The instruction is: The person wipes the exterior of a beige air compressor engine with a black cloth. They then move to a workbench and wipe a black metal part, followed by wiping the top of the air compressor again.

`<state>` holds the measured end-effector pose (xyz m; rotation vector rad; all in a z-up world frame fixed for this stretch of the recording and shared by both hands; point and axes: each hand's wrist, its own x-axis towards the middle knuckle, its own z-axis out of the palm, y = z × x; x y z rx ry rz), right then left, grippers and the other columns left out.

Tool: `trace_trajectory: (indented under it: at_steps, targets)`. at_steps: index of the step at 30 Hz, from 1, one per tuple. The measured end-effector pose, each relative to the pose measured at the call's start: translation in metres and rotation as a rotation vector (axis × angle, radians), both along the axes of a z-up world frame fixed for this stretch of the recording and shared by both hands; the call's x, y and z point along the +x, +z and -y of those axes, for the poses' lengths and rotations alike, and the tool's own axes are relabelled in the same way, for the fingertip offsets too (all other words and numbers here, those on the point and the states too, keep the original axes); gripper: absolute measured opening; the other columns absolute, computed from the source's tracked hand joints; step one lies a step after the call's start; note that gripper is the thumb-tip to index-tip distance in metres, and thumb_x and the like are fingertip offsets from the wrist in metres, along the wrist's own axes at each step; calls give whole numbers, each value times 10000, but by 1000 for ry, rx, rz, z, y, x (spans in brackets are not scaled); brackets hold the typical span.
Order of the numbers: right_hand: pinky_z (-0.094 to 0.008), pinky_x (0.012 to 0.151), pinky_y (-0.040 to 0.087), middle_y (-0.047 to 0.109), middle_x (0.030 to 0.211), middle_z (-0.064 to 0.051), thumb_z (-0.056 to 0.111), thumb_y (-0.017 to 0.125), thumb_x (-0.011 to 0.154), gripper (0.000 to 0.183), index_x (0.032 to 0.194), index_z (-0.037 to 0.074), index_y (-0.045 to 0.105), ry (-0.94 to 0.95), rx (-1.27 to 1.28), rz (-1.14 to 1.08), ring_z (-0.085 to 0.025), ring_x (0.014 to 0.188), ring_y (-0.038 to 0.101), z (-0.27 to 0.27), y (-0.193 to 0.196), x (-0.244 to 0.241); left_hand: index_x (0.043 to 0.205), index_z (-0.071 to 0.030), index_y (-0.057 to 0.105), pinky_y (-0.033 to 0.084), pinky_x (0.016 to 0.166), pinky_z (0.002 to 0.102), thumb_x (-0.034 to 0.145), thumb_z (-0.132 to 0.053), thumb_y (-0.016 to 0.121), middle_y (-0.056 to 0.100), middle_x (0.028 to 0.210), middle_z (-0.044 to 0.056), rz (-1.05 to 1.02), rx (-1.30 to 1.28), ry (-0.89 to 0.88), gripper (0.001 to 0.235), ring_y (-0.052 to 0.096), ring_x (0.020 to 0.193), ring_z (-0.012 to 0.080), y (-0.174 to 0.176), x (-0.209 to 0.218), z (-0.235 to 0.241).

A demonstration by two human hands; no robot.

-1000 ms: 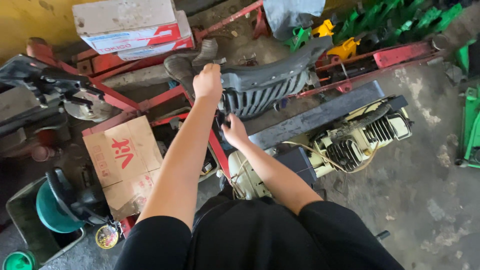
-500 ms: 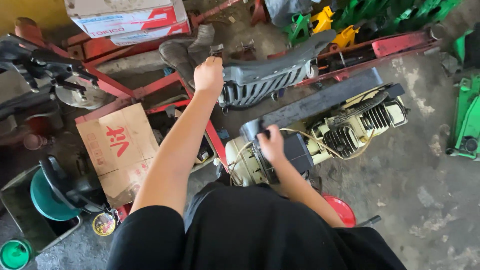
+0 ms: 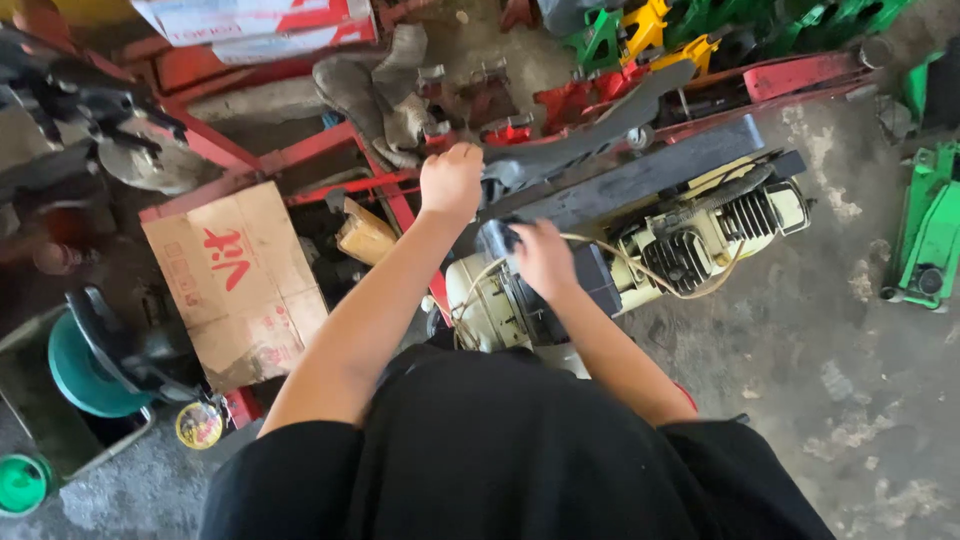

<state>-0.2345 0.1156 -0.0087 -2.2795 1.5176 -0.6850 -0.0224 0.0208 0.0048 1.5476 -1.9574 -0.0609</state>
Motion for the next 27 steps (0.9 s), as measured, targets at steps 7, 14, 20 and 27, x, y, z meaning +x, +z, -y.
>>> trace_trajectory:
  at_steps: [7, 14, 20, 27]
  targets:
    - [-487, 819, 525, 631, 1054, -187, 4, 674, 798, 330, 1097, 108, 765, 85, 72, -249, -396, 988, 623, 28, -28, 30, 887, -128, 656, 531, 669, 447, 794, -109, 684, 679, 883, 80, 115, 100, 115, 98, 713, 809, 299, 1, 13, 12]
    - [-486, 936, 501, 625, 1119, -200, 17, 681, 780, 340, 1078, 137, 793, -177, -8, -257, -427, 1075, 604, 74, -33, -44, 858, -126, 649, 528, 685, 471, 849, -170, 718, 685, 891, 72, -87, 125, 113, 82, 708, 842, 322, 4, 34, 39]
    - [-488, 909, 485, 562, 1195, -290, 9, 687, 697, 347, 1013, 114, 784, -434, -13, -311, -478, 1060, 572, 106, -54, -73, 861, -111, 654, 553, 659, 485, 840, -157, 718, 680, 898, 99, -118, 137, 127, 81, 700, 834, 350, -1, 42, 69]
    - [-470, 919, 508, 590, 1180, -207, 6, 697, 773, 240, 981, 118, 741, -161, 103, -226, -422, 1119, 593, 47, -57, 31, 844, -105, 659, 558, 659, 484, 858, -134, 708, 682, 870, 116, -119, 145, 155, 59, 703, 788, 360, -13, 54, 108]
